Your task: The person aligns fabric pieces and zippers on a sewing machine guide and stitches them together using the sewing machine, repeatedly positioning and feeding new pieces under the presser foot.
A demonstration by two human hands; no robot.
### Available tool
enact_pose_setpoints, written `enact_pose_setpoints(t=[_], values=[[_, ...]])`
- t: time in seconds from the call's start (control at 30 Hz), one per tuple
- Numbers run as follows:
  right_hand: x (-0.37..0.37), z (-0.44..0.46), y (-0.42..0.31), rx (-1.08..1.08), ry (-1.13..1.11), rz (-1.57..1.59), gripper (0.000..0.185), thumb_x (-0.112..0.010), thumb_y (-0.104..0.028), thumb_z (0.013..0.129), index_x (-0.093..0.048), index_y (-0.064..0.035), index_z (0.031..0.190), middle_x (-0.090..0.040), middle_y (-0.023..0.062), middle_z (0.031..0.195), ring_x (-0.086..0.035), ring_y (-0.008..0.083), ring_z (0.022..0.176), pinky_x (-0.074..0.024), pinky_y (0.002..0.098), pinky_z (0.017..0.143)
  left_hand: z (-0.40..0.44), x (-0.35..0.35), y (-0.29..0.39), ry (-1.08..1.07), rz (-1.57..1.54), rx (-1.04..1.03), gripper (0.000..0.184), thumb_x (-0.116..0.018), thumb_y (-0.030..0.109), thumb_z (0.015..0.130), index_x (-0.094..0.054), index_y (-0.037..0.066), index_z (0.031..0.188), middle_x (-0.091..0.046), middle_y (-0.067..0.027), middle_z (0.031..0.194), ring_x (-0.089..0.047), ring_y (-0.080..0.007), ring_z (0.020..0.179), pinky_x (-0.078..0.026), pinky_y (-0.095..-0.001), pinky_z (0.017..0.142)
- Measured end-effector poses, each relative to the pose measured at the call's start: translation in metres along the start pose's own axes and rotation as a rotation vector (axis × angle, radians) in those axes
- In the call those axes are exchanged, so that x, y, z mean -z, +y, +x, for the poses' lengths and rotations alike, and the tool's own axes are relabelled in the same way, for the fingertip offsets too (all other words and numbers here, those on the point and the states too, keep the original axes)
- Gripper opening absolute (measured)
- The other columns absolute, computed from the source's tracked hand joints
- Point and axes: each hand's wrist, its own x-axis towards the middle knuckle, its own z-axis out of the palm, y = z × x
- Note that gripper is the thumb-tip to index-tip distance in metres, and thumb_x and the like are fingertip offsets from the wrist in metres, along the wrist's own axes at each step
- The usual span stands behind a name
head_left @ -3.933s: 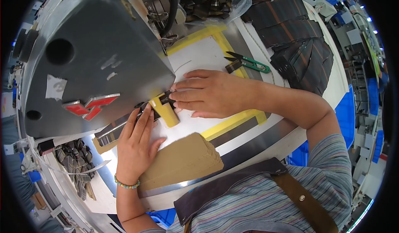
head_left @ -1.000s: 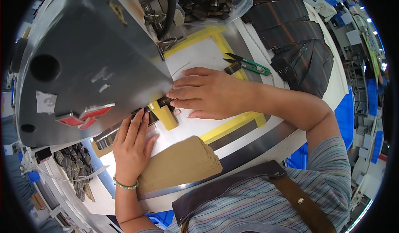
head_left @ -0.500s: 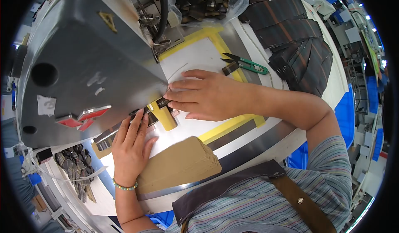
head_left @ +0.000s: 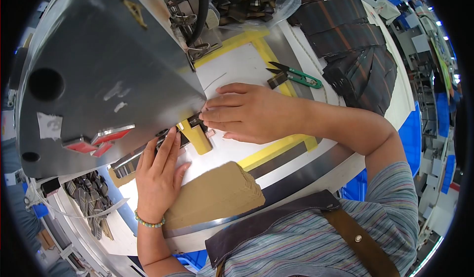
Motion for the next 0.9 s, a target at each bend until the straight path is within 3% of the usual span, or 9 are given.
enact_pose_setpoints(t=[0.27, 0.37, 0.43, 0.53, 0.73, 0.77, 0.87, 0.9], values=[[0.0, -0.001, 0.0, 0.012, -0.012, -0.028, 0.048, -0.075, -0.029, 0.093, -0.068, -0.0058, 0.135, -0.069, 0.0042, 0.137, -0.06, 0.0195, 0.132, -0.0427, 0.0414, 0.119, -0.003, -0.002, -0.005, 0.005, 0.015, -0.027, 0.064, -0.08, 0.026, 0.085, -0.064, 0.002, 0.143, -0.059, -0.0081, 0.151, -0.059, -0.0396, 0.128, -0.053, -0.0474, 0.104], [-0.001, -0.001, 0.0, 0.001, -0.006, -0.025, 0.048, -0.075, -0.029, 0.093, -0.067, -0.0061, 0.135, -0.069, 0.004, 0.137, -0.059, 0.0195, 0.133, -0.043, 0.0415, 0.118, -0.001, 0.002, 0.0, -0.038, -0.047, 0.035, 0.06, -0.078, 0.02, 0.084, -0.066, -0.001, 0.139, -0.059, -0.012, 0.152, -0.05, -0.0381, 0.146, -0.047, -0.0486, 0.113], [-0.002, -0.001, -0.001, 0.003, 0.001, -0.031, 0.049, -0.075, -0.029, 0.093, -0.067, -0.0062, 0.136, -0.069, 0.0039, 0.138, -0.059, 0.0195, 0.133, -0.0432, 0.0416, 0.118, 0.0, 0.002, 0.0, -0.028, -0.052, 0.027, 0.061, -0.079, 0.02, 0.083, -0.066, -0.001, 0.139, -0.059, -0.012, 0.152, -0.049, -0.0378, 0.146, -0.048, -0.0485, 0.113], [-0.002, -0.001, 0.001, 0.027, 0.026, -0.041, 0.045, -0.076, -0.028, 0.092, -0.069, -0.0073, 0.131, -0.069, 0.0037, 0.136, -0.061, 0.0197, 0.131, -0.0442, 0.0419, 0.117, -0.001, 0.001, -0.001, -0.016, -0.05, 0.014, 0.063, -0.08, 0.02, 0.082, -0.066, -0.001, 0.139, -0.059, -0.0119, 0.153, -0.05, -0.0376, 0.146, -0.048, -0.0483, 0.113], [0.032, 0.003, 0.005, -0.06, 0.172, -0.205, 0.031, -0.078, -0.022, 0.084, -0.073, -0.0085, 0.111, -0.071, 0.0024, 0.121, -0.066, 0.0184, 0.114, -0.0526, 0.0404, 0.103, -0.003, -0.002, -0.006, 0.024, -0.058, -0.017, 0.066, -0.08, 0.021, 0.081, -0.064, -0.001, 0.141, -0.058, -0.0123, 0.153, -0.051, -0.0381, 0.144, -0.048, -0.0481, 0.112], [0.046, 0.003, 0.005, -0.099, 0.155, -0.273, 0.031, -0.078, -0.018, 0.082, -0.075, -0.0075, 0.111, -0.071, 0.0033, 0.114, -0.068, 0.0195, 0.106, -0.0553, 0.0386, 0.092, -0.003, -0.003, -0.007, 0.029, -0.061, -0.02, 0.068, -0.08, 0.021, 0.081, -0.063, -0.001, 0.142, -0.058, -0.0127, 0.153, -0.052, -0.0383, 0.144, -0.048, -0.0481, 0.113], [0.097, -0.005, -0.008, -0.386, -0.326, -0.461, 0.029, -0.077, -0.014, 0.082, -0.075, -0.006, 0.11, -0.069, 0.0049, 0.111, -0.069, 0.0225, 0.101, -0.0564, 0.0385, 0.082, -0.002, -0.004, -0.007, 0.055, -0.114, 0.025, 0.07, -0.08, 0.021, 0.082, -0.06, -0.003, 0.145, -0.056, -0.0145, 0.154, -0.052, -0.0385, 0.143, -0.048, -0.048, 0.113], [0.1, -0.014, -0.007, -0.404, -0.352, -0.432, 0.027, -0.076, -0.013, 0.083, -0.074, -0.0054, 0.108, -0.068, 0.0053, 0.111, -0.069, 0.0232, 0.1, -0.0561, 0.0389, 0.08, -0.003, -0.005, -0.007, 0.057, -0.099, 0.02, 0.069, -0.08, 0.024, 0.083, -0.06, -0.003, 0.144, -0.058, -0.0138, 0.152, -0.053, -0.0383, 0.14, -0.048, -0.0478, 0.112]])
